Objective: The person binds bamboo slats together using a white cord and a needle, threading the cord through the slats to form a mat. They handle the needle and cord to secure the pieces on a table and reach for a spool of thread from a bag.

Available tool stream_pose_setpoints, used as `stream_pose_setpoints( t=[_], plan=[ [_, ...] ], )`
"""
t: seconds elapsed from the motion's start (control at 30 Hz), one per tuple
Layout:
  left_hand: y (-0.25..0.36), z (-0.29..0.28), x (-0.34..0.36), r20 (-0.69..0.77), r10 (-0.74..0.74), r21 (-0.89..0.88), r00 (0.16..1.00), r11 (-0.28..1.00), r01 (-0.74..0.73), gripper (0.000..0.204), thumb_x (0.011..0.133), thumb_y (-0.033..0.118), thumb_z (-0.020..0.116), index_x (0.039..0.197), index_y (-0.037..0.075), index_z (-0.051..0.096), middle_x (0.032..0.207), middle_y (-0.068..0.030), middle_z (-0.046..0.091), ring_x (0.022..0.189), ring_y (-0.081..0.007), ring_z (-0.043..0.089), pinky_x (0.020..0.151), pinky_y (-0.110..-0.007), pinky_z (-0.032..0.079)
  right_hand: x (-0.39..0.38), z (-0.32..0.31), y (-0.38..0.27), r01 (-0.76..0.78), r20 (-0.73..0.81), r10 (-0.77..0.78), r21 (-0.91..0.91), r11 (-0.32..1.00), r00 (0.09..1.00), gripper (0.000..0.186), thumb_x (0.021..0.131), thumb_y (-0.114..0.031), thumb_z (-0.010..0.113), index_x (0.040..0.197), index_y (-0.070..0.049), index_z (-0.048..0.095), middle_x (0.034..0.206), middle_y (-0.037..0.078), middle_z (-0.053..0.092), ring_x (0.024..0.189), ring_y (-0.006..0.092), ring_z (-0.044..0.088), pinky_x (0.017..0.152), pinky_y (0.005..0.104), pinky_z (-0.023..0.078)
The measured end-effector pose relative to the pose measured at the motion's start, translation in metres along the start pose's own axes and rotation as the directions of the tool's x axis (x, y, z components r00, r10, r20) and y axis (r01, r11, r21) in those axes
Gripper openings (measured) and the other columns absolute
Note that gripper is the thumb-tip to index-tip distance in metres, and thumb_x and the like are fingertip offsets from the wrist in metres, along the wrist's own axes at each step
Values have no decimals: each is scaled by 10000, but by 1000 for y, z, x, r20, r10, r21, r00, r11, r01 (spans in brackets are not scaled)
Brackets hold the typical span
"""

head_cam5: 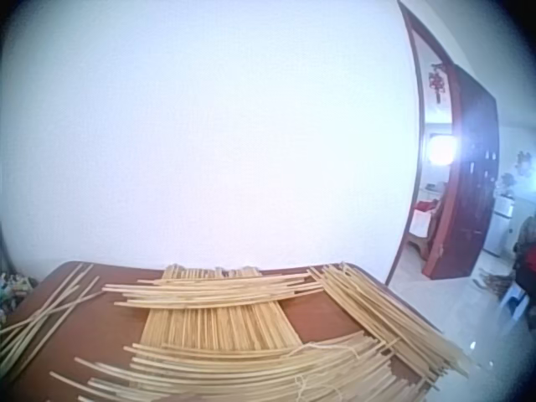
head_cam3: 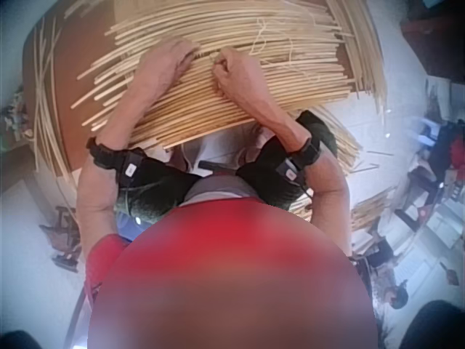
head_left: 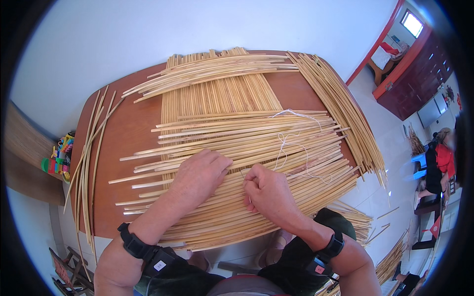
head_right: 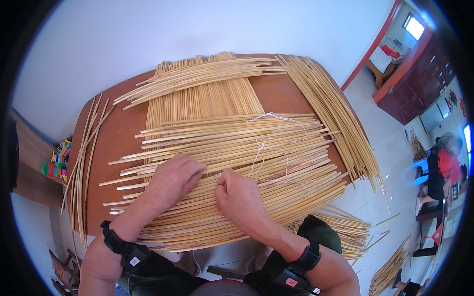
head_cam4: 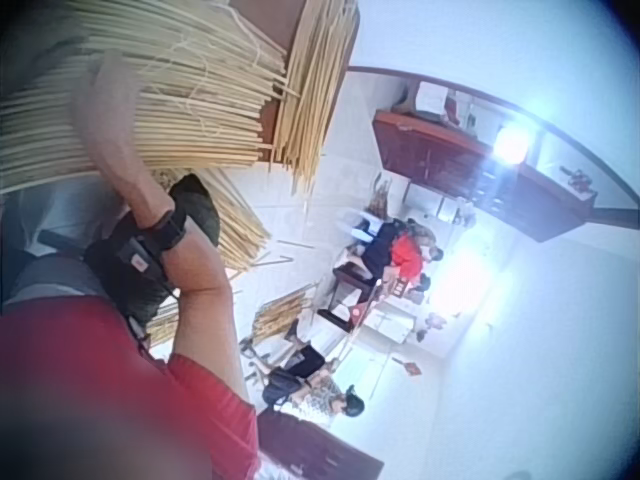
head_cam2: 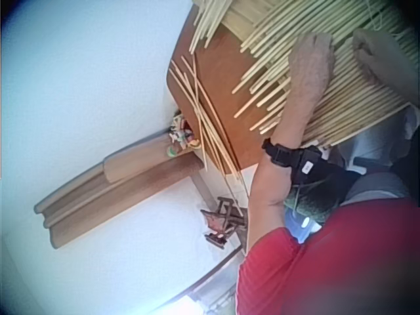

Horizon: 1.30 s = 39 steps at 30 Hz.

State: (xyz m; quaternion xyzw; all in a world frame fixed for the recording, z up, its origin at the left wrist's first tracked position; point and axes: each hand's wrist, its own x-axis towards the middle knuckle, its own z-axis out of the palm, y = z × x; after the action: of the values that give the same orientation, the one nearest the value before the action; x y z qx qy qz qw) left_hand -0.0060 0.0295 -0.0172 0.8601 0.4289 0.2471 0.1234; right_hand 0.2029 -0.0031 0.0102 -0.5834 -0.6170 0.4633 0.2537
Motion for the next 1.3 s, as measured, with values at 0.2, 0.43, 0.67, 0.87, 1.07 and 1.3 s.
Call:
stream_pose_setpoints(
  t=[0.2,0.43,0.67,0.87,1.07,1.3],
  plan=[
    [-1,0,1,-6,3,-1,1000,1000,-3,214,921,93,746,1124,63,683,990,-134,681,959,-352,672,813,-452,569,1,0,-1,-14,0,14,14,1000,1000,122,992,-71,601,936,38,591,618,136,668,562,230,722,555,367,553],
    [1,1,0,2,-6,-34,1000,999,6,208,921,83,740,1117,54,680,990,-141,683,953,-358,670,808,-461,562,1,1,-1,-34,-3,34,56,998,999,110,995,-53,587,946,44,602,631,128,670,551,208,698,537,356,543],
    [5,3,-2,-27,-18,-59,999,998,16,208,917,79,740,1112,45,677,991,-150,696,977,-368,677,840,-457,564,-2,4,4,-20,-24,23,103,994,999,141,1026,-73,558,959,38,616,615,107,655,543,209,681,532,360,534],
    [3,5,-2,-26,-36,-105,999,994,33,199,921,71,736,1108,40,679,1009,-159,706,999,-380,679,874,-461,562,0,8,8,-14,-38,18,99,995,999,157,1033,-84,555,958,35,625,614,107,658,546,217,681,539,365,537],
    [5,5,-3,-1,-45,-146,999,988,45,200,925,68,733,1113,21,683,1020,-172,708,1011,-390,678,889,-460,561,1,9,10,-17,-53,23,122,992,998,165,1034,-85,558,973,44,642,629,115,668,551,208,688,538,350,550],
    [5,2,-3,-2,-74,-163,997,984,73,221,934,91,730,1135,2,706,1021,-189,713,1014,-392,681,897,-463,557,1,9,6,-18,-59,26,127,992,998,158,1046,-88,561,972,30,634,649,111,675,556,191,691,534,334,557]
  ],
)
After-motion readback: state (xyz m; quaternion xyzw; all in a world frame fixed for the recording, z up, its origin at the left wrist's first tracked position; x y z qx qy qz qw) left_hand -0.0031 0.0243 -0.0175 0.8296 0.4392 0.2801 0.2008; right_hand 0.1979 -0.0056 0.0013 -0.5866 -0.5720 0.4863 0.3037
